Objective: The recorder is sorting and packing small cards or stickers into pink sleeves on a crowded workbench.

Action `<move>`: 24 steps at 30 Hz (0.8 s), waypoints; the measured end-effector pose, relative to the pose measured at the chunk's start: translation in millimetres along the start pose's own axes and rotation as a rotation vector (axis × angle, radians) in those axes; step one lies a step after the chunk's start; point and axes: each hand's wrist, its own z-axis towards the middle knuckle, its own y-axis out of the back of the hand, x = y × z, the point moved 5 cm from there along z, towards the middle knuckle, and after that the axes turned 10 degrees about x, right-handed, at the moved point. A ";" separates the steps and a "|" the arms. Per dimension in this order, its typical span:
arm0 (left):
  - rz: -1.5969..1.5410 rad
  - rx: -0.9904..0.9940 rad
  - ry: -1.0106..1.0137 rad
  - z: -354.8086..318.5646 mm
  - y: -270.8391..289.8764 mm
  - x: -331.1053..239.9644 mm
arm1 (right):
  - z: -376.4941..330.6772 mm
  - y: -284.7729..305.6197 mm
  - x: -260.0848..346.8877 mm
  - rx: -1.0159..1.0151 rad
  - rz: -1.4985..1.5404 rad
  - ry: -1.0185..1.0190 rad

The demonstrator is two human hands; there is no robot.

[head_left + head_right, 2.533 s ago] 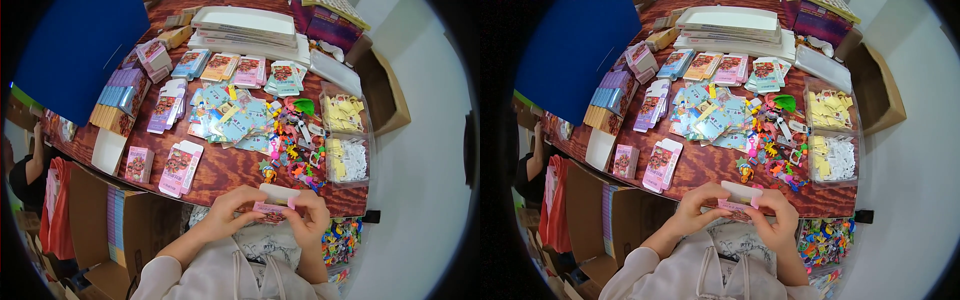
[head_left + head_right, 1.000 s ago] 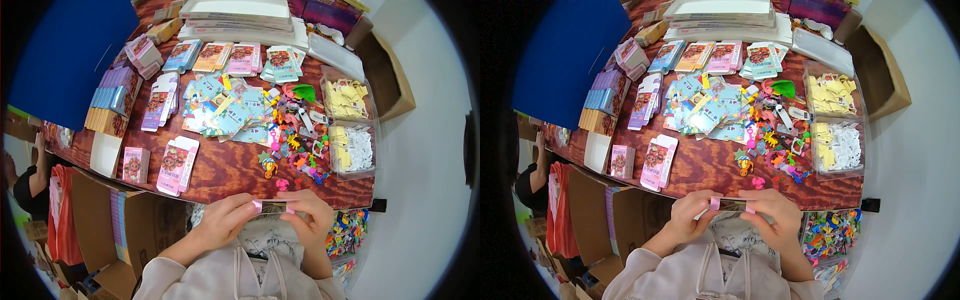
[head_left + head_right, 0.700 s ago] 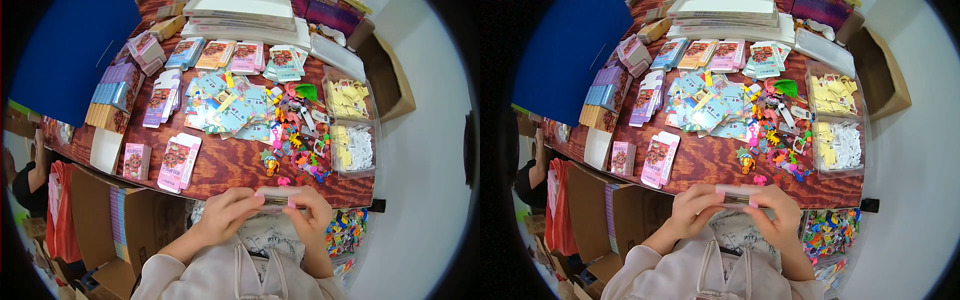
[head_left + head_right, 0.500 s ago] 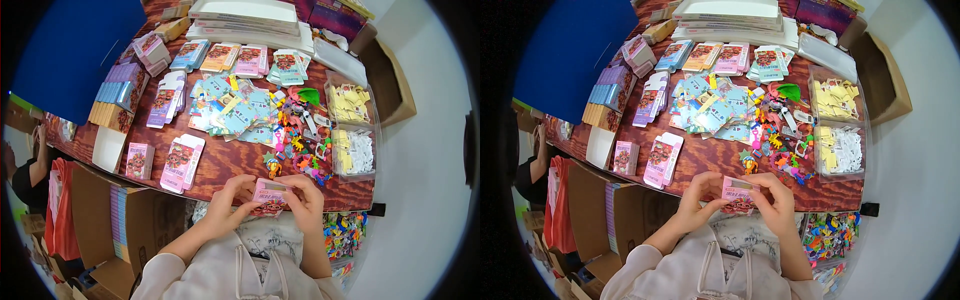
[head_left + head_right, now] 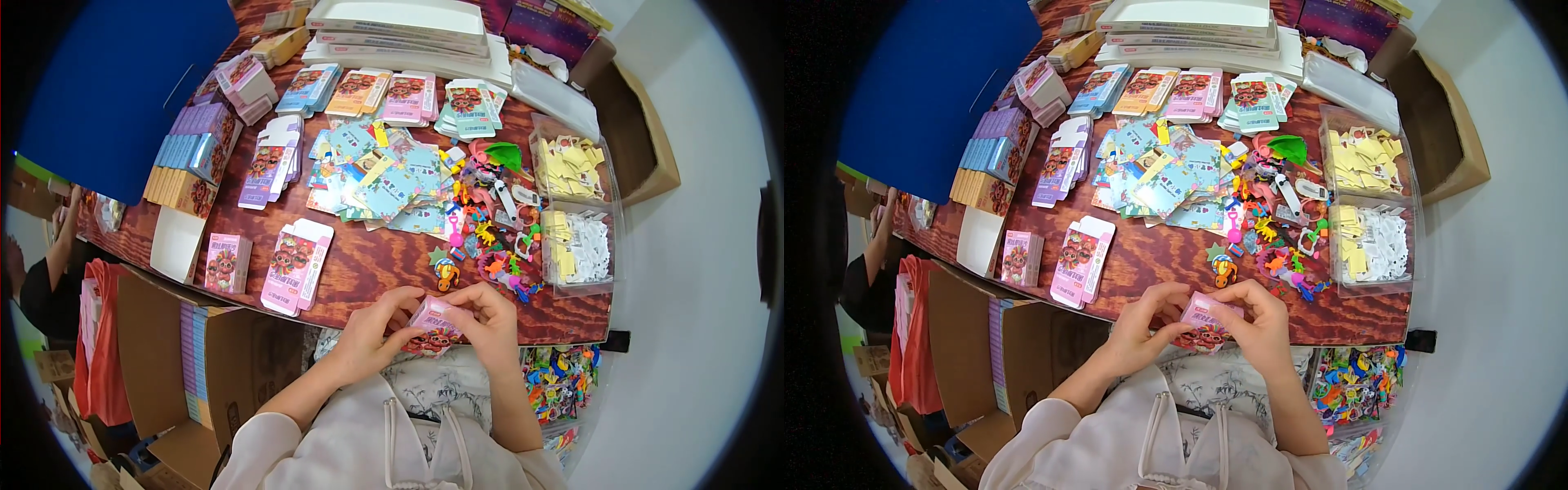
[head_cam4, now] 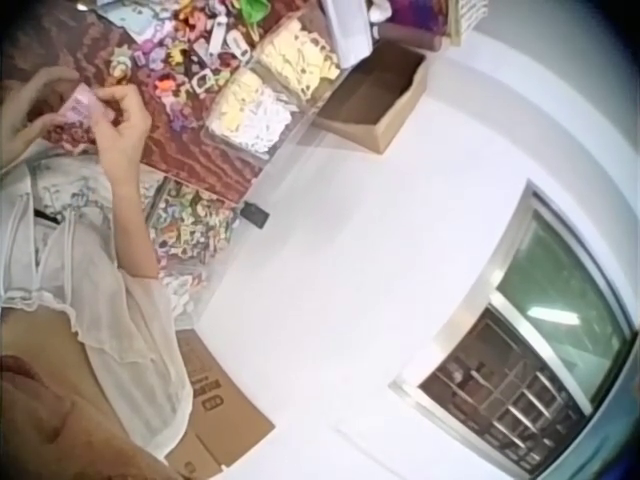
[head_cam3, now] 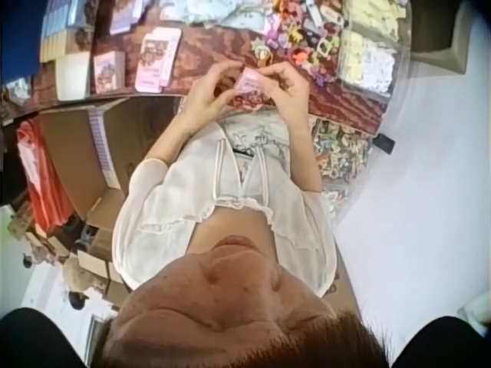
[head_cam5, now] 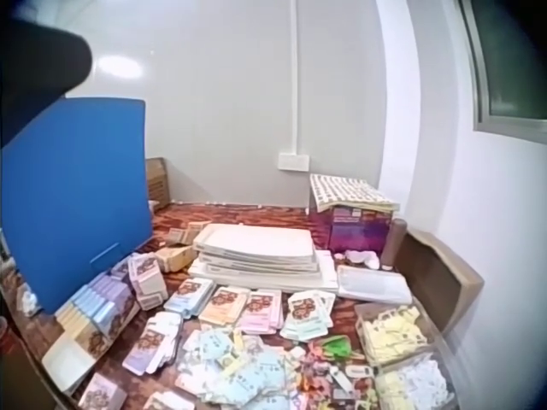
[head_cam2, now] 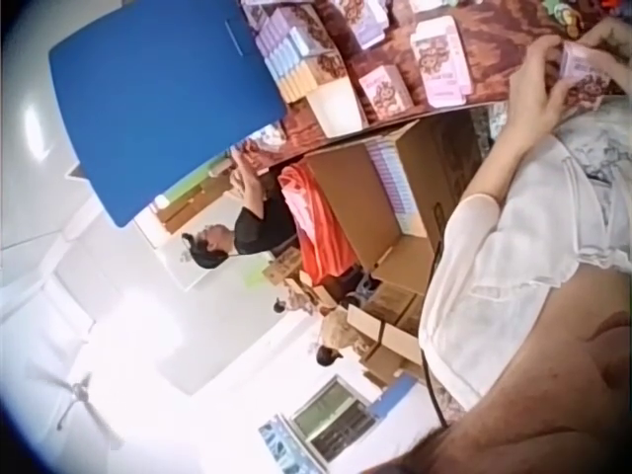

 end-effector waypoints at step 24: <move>-0.127 -0.031 0.026 -1.1 -1.7 11.1 | -7.6 3.3 17.5 0.128 -0.535 0.163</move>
